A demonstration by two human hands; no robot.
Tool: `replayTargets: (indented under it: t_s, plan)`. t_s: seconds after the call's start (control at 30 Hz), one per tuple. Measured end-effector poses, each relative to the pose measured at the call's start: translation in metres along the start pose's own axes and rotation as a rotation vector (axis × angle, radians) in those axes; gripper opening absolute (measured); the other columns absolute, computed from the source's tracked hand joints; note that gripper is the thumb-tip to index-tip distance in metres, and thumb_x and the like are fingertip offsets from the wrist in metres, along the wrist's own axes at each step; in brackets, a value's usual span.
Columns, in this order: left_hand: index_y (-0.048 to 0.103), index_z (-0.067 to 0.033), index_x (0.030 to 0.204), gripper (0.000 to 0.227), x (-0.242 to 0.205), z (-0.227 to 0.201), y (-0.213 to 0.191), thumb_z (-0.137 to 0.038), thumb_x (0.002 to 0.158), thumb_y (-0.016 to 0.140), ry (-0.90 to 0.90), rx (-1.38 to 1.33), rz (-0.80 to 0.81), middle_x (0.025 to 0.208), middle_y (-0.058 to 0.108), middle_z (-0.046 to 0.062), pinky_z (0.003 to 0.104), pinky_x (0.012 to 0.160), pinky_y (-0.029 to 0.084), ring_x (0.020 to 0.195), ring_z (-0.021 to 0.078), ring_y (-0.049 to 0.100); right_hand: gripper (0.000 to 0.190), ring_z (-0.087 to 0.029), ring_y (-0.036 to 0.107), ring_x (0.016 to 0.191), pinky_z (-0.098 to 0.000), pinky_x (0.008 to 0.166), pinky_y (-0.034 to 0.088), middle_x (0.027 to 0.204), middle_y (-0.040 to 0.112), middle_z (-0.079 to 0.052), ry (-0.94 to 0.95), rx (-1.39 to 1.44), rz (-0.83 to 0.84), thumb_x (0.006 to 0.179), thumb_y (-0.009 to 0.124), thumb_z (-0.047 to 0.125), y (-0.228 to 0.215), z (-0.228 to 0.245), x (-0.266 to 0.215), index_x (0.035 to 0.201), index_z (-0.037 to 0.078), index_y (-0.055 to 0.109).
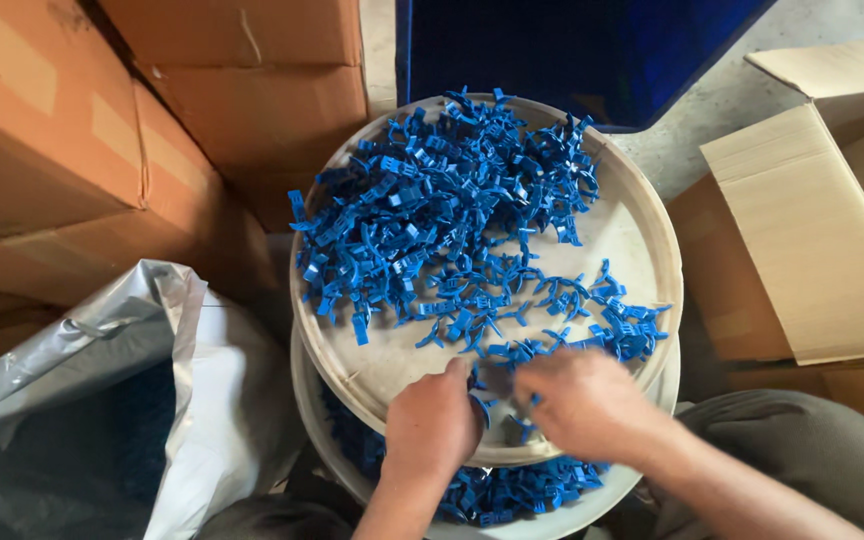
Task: The person sits on the floor and sorts small blue plastic pieces from a white bucket lid into a large white bag. They repeatedly pick up handfuls of pieces and transfer them into the bag.
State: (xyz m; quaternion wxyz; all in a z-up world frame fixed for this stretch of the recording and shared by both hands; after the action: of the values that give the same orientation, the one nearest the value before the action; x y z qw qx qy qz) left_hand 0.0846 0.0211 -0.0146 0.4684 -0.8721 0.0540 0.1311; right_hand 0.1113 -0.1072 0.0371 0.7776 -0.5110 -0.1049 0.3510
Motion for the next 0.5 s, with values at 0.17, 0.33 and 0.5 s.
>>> replayTargets:
  t_s: [0.17,0.33,0.5]
  plan:
    - [0.065,-0.0098,0.093,0.016,0.001,0.011,-0.017,-0.021,0.081,0.066,-0.098,-0.052,-0.064,0.080,0.071,0.019,0.055,0.074,0.054,0.081,0.0417,0.069,0.020,-0.030,0.064,0.097,-0.0477,0.081,0.046,0.098,0.073,-0.002,0.116,-0.211,-0.299,0.080,0.070,0.030,-0.033,-0.026,0.010,0.095,0.018,0.076]
    - [0.071,-0.0167,0.091,0.011,0.001,0.004,-0.017,-0.020,0.083,0.065,-0.053,0.007,-0.021,0.084,0.073,0.014,0.053,0.076,0.055,0.086,0.0381,0.069,0.030,-0.030,0.060,0.109,-0.0580,0.093,0.038,0.111,0.071,-0.004,-0.055,-0.208,-0.434,0.083,0.067,0.032,-0.013,-0.013,0.032,0.110,0.019,0.076]
    - [0.067,-0.0189,0.108,0.022,-0.001,0.008,-0.006,-0.024,0.087,0.064,-0.111,-0.013,0.029,0.084,0.072,0.016,0.053,0.075,0.055,0.085,0.0389,0.069,0.039,-0.029,0.057,0.110,-0.0664,0.092,0.033,0.113,0.069,-0.003,-0.016,-0.251,-0.452,0.074,0.071,0.027,0.001,-0.015,0.038,0.112,0.017,0.075]
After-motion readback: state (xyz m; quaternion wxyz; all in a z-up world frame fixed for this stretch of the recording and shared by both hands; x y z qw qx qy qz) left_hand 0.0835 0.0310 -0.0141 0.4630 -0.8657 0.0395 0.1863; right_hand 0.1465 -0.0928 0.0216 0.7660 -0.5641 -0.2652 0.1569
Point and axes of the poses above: each hand's wrist, its own x-axis towards the middle knuckle, its own y-axis out of the palm, z = x × y, the point moved 10 cm from there along x, towards the middle knuckle
